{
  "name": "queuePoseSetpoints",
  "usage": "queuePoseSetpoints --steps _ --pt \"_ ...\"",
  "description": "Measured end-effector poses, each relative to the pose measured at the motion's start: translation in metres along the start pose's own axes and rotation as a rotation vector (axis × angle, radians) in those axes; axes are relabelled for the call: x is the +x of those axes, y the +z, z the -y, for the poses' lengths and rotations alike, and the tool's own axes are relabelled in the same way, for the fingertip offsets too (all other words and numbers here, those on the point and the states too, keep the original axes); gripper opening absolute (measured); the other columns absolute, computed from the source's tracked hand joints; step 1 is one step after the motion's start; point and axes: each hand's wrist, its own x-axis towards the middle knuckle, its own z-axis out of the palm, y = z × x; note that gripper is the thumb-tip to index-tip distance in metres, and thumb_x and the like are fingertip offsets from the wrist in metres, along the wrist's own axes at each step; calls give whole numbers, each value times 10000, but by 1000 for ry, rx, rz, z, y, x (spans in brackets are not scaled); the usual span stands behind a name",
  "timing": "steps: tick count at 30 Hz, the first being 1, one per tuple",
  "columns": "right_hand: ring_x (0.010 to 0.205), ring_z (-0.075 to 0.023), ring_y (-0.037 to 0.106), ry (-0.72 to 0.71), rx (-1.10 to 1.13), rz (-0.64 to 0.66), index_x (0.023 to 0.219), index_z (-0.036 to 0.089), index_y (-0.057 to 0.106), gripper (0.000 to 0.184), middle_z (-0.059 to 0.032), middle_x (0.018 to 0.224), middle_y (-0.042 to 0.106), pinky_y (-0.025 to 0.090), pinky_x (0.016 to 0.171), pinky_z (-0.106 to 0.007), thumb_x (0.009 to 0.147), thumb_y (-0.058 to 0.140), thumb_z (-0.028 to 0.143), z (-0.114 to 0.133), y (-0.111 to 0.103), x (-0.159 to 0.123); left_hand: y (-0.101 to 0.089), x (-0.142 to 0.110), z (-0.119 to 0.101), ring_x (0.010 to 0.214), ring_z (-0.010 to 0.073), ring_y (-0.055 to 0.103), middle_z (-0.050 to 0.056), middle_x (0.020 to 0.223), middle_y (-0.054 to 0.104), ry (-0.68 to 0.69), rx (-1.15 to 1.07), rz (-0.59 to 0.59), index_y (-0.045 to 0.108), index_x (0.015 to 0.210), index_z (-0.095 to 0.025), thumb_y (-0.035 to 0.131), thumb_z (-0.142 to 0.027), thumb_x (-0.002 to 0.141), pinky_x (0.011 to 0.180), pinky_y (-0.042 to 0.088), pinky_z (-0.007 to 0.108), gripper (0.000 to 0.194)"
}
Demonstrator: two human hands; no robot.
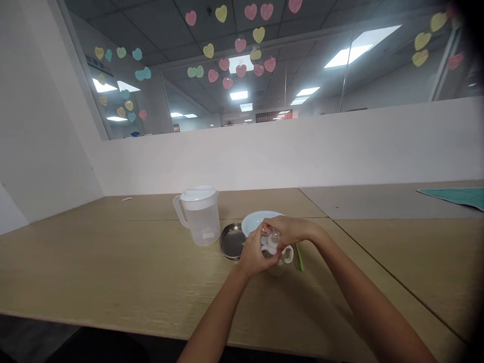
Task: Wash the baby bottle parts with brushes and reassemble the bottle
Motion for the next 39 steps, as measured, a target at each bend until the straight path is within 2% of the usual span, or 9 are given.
queuePoseSetpoints --steps 2,8,19,27,30,34,39 --pt "805 -184 521 4 -9 2 885 217 444 413 -16 933 550 346 567 -229 534 661 191 1 1 1 0 0 -2 959 242 534 79 1039 566 -1 2 7 415 1162 -186 680 -361 627 845 429 370 623" --pt "781 -176 524 15 -50 -8 833 218 431 418 -2 892 547 323 551 -218 508 676 122 1 5 3 8 -2 -2 968 239 521 72 1063 552 27 -18 30 417 1141 -189 707 -510 588 849 422 366 702" --pt "776 -188 522 8 -69 14 846 219 389 433 -14 897 537 325 529 -226 523 670 150 0 6 5 7 -2 -3 986 247 523 70 1081 555 -19 49 48 422 1137 -198 718 -508 576 860 421 376 707" --pt "774 -189 530 26 -74 8 873 219 392 475 -10 884 540 317 515 -219 498 676 157 -2 8 8 11 -4 5 1002 266 514 85 1059 557 -31 49 28 421 1145 -176 705 -556 557 874 413 398 756" --pt "788 -191 529 39 -77 31 888 216 392 487 -13 900 540 320 524 -217 504 690 193 -5 8 9 11 -4 4 1016 268 507 83 1071 554 -43 41 39 411 1166 -184 707 -554 556 885 405 398 773" --pt "797 -191 522 35 -71 40 916 213 398 501 -19 916 535 327 536 -219 518 700 246 -7 7 9 11 -3 2 1012 265 510 71 1030 568 -51 21 51 461 1101 -186 713 -551 553 896 398 393 705" --pt "806 -194 512 12 -35 49 941 208 443 508 -21 926 538 339 556 -228 521 707 317 -8 2 8 9 -2 0 1012 263 510 77 1095 554 -48 17 52 465 1121 -191 737 -507 543 896 395 390 712"
